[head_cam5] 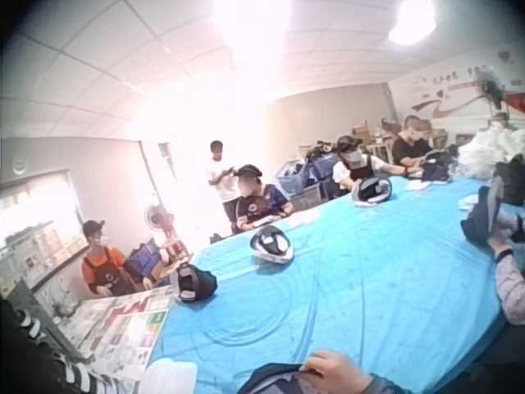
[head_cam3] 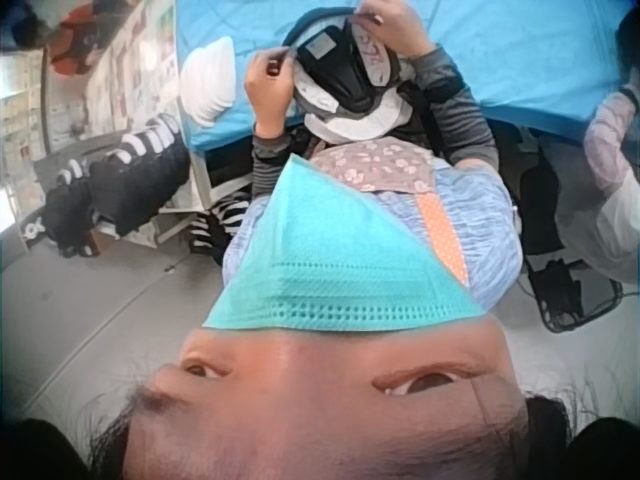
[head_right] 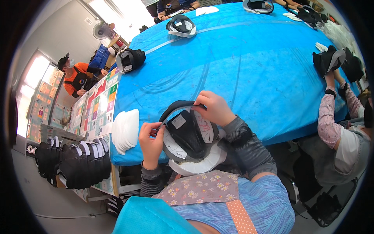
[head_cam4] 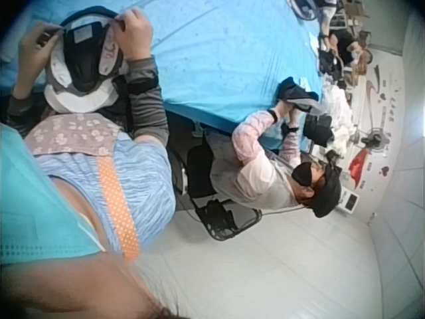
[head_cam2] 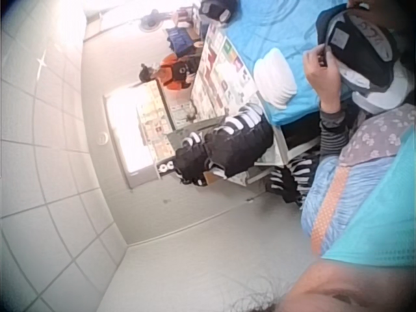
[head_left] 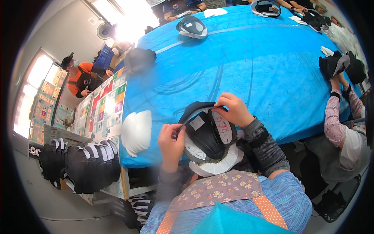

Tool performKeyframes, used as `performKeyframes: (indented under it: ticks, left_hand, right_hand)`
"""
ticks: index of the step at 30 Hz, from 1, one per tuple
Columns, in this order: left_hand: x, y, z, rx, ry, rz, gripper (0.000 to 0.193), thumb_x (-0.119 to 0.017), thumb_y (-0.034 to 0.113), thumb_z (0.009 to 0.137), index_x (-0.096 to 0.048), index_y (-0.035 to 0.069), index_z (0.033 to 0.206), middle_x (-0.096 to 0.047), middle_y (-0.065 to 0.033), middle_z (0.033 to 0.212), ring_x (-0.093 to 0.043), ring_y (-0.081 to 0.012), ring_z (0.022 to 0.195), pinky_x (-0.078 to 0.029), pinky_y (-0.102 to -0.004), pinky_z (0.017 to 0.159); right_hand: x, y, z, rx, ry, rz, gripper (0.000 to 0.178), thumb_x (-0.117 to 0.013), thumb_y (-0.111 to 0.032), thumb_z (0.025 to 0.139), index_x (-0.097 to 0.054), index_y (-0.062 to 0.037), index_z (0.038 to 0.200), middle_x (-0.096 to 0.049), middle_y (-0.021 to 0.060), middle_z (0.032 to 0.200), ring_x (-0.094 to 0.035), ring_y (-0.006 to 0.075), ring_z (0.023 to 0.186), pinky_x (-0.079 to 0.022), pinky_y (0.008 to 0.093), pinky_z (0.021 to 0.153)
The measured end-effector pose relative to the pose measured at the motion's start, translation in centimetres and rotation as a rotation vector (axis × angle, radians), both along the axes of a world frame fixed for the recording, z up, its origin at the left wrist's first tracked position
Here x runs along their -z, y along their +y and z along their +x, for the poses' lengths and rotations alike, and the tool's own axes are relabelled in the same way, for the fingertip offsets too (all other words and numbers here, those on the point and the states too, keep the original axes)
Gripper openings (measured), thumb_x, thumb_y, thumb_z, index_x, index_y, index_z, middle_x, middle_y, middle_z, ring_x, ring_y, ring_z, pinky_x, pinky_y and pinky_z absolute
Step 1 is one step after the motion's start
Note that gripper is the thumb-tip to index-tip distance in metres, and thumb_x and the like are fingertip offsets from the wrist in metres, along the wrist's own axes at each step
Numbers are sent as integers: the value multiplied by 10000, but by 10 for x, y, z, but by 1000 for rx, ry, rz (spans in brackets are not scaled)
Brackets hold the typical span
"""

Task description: The person inserts white padding pieces into black shoe uppers by hand. They pick up the uppers from the table, place the padding inside, and set the assembled components aside on a stack.

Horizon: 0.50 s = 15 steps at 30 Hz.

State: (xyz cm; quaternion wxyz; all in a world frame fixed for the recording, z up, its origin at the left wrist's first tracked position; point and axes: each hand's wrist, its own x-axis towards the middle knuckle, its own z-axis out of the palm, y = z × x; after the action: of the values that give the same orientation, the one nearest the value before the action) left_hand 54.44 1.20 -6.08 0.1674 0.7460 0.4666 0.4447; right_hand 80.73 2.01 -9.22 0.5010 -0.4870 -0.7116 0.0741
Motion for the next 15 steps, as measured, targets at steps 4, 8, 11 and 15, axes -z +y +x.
performKeyframes:
  ticks: [4, 8, 11, 15]
  left_hand:
    - [0, 1, -4, 0, -1, -8, 131, -749, 19, 814, -701, 44, 934, -605, -57, 814, -595, -159, 651, -454, -280, 529]
    - [7, 2, -8, -12, -4, 6, 132, -749, 15, 813, -702, 42, 933, -605, -58, 813, -591, -162, 649, -455, -280, 538]
    - [3, 0, -4, -21, -15, -26, 136, -746, 8, 811, -701, 38, 935, -603, -63, 808, -587, -168, 646, -454, -287, 549]
    - [3, 0, -4, -9, -5, 32, 93, -738, 15, 833, -688, 19, 911, -572, -40, 778, -543, -124, 615, -419, -264, 563]
  right_hand:
    - [-8, -2, 4, -104, -11, 30, 196, -806, -54, 754, -640, -43, 857, -609, 92, 850, -624, 290, 792, -514, 371, 670]
    - [-5, -2, 5, -124, -35, 64, 178, -789, -35, 765, -631, -43, 847, -593, 94, 826, -611, 294, 749, -501, 375, 636]
    - [-3, -4, 4, -61, -78, 65, 181, -780, -30, 765, -611, -42, 826, -568, 98, 791, -587, 302, 684, -477, 381, 587]
    - [-6, -8, -1, -8, -107, 98, 195, -780, -35, 761, -591, -39, 807, -551, 102, 768, -568, 309, 642, -456, 385, 554]
